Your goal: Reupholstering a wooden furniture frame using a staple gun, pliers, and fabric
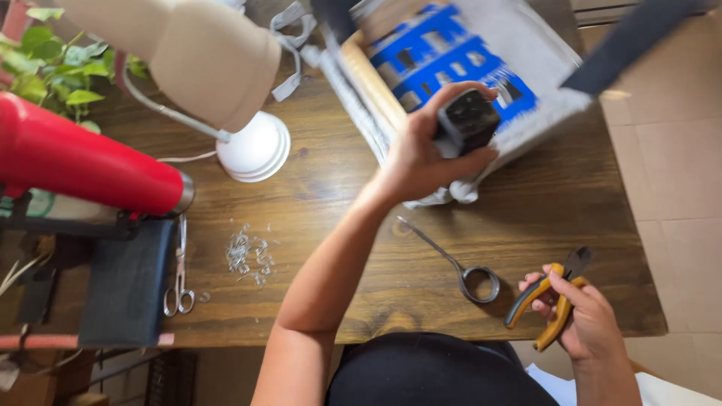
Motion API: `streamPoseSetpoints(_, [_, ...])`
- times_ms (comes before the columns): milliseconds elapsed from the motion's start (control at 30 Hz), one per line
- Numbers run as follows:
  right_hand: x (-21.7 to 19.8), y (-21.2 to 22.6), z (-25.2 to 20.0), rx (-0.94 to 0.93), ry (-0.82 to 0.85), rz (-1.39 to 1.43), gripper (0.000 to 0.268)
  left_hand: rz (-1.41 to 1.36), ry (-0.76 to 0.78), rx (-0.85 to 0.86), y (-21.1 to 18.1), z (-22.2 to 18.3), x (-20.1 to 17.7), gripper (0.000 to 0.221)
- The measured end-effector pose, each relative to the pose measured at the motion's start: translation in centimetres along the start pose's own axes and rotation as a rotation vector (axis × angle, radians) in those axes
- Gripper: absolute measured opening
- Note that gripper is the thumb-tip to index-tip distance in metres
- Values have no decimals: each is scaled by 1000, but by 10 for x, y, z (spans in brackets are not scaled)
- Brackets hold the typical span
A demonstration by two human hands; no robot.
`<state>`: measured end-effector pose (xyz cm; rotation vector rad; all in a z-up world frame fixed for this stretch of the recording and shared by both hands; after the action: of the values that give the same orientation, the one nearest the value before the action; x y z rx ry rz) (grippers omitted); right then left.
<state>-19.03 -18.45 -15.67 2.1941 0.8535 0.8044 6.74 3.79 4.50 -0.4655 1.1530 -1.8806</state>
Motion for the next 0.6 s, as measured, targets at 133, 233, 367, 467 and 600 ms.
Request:
streamPoseSetpoints(133, [14,1,9,-9,63,-30,12,-130,176,-22,-18,-5,-51,57])
streamPoseSetpoints(233, [11,-1,15,17,59,-68,16,-244,196,-37,-9,-12,-78,60])
streamPoseSetpoints(367, [-11,-7,22,11,6,-67,18,-383,-33,5,18,-24,-107,64])
streamPoseSetpoints(467, [-33,-14,28,27,-15,-74,15,-146,-282,69,39,-43,-112,66])
streamPoseSetpoints(600, [-50,-22,35,62,-14,-55,13,927,-676,160,26,-104,-85,95])
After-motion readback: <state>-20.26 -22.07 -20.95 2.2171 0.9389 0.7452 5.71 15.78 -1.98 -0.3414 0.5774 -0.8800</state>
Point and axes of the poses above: each hand's wrist, its own z-axis towards the middle knuckle, its own x-axis out of the palm, y = z × x, the point moved 4 cm from there along z, towards the middle knuckle, and after that the axes turned 4 degrees about x, right-handed, at the moved point
